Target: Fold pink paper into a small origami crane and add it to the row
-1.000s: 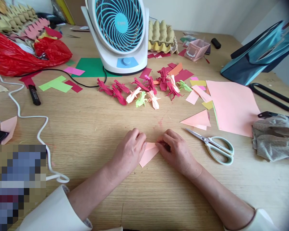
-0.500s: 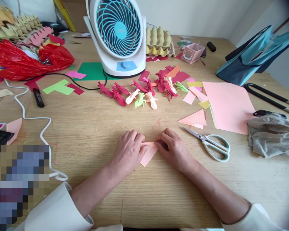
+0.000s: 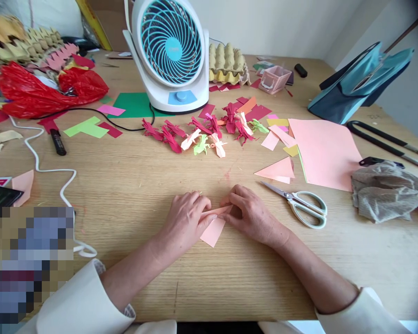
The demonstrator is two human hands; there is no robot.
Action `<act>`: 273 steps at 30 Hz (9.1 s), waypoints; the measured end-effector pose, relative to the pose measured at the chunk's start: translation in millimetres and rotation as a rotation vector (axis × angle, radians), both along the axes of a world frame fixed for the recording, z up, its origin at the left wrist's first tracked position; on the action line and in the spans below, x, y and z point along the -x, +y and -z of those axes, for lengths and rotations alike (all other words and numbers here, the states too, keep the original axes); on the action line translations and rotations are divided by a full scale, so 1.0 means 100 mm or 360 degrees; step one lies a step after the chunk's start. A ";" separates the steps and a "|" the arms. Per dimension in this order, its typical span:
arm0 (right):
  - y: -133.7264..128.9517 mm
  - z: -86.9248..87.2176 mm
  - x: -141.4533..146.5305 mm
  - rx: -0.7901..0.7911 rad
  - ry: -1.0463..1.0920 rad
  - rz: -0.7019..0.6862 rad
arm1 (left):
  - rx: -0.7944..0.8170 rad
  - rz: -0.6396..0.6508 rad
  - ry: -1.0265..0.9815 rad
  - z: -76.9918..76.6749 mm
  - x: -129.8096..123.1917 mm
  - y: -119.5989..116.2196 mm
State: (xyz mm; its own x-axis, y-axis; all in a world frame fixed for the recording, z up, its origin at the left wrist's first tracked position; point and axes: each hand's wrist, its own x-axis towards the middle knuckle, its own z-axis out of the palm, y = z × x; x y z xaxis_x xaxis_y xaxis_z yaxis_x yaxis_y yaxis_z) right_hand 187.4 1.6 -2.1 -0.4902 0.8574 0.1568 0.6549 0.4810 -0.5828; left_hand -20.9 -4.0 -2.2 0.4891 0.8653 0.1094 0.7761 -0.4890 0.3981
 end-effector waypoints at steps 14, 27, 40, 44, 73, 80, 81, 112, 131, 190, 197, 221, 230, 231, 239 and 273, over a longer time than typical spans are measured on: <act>-0.04 -0.06 -0.01 0.0005 -0.0091 -0.0082 | 0.0051 0.0073 -0.0058 -0.04 0.00 -0.06; -0.09 -0.19 -0.02 0.0169 0.0116 -0.0116 | -0.0064 0.0284 -0.0090 -0.06 0.01 -0.07; -0.09 -0.11 -0.04 0.0546 0.0612 -0.0011 | -0.0182 0.0325 -0.0301 -0.14 0.04 0.01; -0.10 -0.10 -0.02 0.0562 0.0719 -0.0055 | -0.0111 0.0299 -0.0413 -0.14 0.04 0.00; -0.01 -0.03 -0.15 0.0674 0.1060 0.0091 | -0.0037 0.0052 -0.0810 -0.21 0.11 0.07; 0.02 -0.03 -0.16 0.0707 0.1237 0.0112 | 0.0010 -0.0021 -0.0875 -0.18 0.13 0.07; 0.02 -0.03 -0.16 0.0703 0.1245 0.0119 | 0.0007 -0.0026 -0.0887 -0.18 0.13 0.07; 0.00 -0.05 -0.09 0.0768 0.1237 0.0315 | -0.0011 -0.0133 -0.1084 -0.15 0.06 0.02; 0.02 -0.03 -0.10 0.0759 0.1234 0.0444 | -0.0163 -0.0091 -0.1043 -0.16 0.08 0.02; -0.04 -0.21 -0.24 0.0461 0.0292 -0.0015 | -0.0514 0.0266 -0.0443 -0.34 0.20 0.08; -0.05 -0.19 -0.22 0.0578 0.0438 0.0029 | -0.0410 0.0212 -0.0532 -0.33 0.21 0.08; -0.03 -0.17 -0.15 0.0667 0.0717 0.0128 | 0.0180 -0.0054 -0.0994 -0.26 0.15 0.03; -0.06 -0.17 -0.07 0.0697 0.0781 0.0201 | 0.0370 -0.0200 -0.1039 -0.30 0.11 0.01; -0.06 -0.17 -0.07 0.0691 0.0768 0.0203 | 0.0375 -0.0214 -0.1031 -0.30 0.11 0.01; -0.07 -0.15 -0.07 0.0685 0.0709 0.0198 | 0.0383 -0.0113 -0.0879 -0.28 0.13 0.05; -0.11 -0.15 0.04 0.0298 0.0163 0.0208 | 0.0361 -0.0018 -0.0597 -0.14 0.15 0.09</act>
State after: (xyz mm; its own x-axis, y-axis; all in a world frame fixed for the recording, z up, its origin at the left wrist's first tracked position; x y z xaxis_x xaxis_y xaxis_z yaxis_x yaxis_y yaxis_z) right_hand 183.5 -9.1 12.7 -0.3632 0.9311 0.0320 0.6374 0.2735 -0.7203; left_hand -36.3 5.4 11.4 0.4423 0.8929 0.0845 0.5619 -0.3493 0.7498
